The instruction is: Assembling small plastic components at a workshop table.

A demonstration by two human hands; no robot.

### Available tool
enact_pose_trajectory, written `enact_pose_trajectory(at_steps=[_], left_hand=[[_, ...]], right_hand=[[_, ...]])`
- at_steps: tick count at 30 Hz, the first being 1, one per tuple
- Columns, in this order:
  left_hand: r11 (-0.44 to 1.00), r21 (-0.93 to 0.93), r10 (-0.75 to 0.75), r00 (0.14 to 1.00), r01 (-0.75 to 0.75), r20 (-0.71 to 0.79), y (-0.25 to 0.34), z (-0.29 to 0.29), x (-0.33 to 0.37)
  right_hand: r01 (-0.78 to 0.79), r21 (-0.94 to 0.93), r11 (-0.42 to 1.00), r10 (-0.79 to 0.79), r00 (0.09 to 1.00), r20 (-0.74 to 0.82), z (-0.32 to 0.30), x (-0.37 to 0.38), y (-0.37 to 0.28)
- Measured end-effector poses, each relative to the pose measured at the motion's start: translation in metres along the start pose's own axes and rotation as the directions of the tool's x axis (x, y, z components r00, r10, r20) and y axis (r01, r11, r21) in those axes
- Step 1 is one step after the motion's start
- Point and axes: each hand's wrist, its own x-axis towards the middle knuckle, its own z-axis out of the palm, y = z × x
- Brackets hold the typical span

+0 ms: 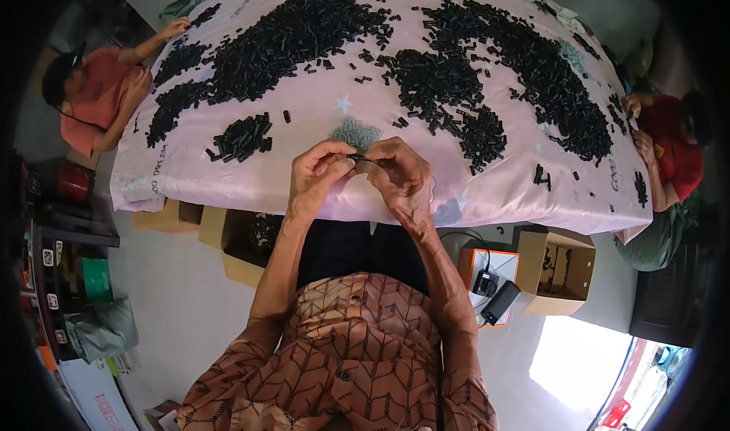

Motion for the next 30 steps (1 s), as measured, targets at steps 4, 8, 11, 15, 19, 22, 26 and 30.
enact_pose_trajectory(at_steps=[4,8,11,15,19,22,26,30], left_hand=[[0.999,0.025,0.029,1.0,-0.029,0.001,-0.001,0.0,-0.001],[0.998,0.018,0.058,0.997,-0.059,0.043,-0.002,-0.002,0.0],[0.999,-0.03,0.014,0.999,-0.013,0.043,-0.001,-0.001,-0.001],[0.999,0.015,-0.028,0.999,0.028,0.022,0.004,0.001,-0.004],[1.0,-0.001,0.02,0.999,-0.02,0.035,0.001,0.002,-0.004],[1.0,-0.024,0.012,0.999,-0.011,0.049,-0.002,-0.001,-0.003],[1.0,0.001,0.0,0.998,0.0,0.062,-0.005,-0.002,-0.003],[1.0,0.01,-0.016,0.998,0.015,0.054,-0.004,-0.003,-0.003]], right_hand=[[0.005,-0.026,1.0,-0.005,1.0,-0.007,0.003,0.0,-0.003],[0.031,-0.189,0.982,-0.031,1.0,0.004,0.003,-0.001,-0.007],[0.045,-0.259,0.965,-0.05,0.999,-0.015,0.005,-0.001,-0.012],[0.06,-0.246,0.967,-0.074,0.996,-0.047,0.009,-0.003,-0.014],[0.137,-0.337,0.931,-0.147,0.989,-0.003,0.008,-0.001,-0.015],[0.11,-0.305,0.946,-0.122,0.992,-0.021,0.006,-0.003,-0.01],[0.131,-0.336,0.933,-0.141,0.99,-0.008,0.005,-0.003,-0.01],[0.215,-0.433,0.875,-0.214,0.975,0.051,0.007,-0.003,-0.017]])
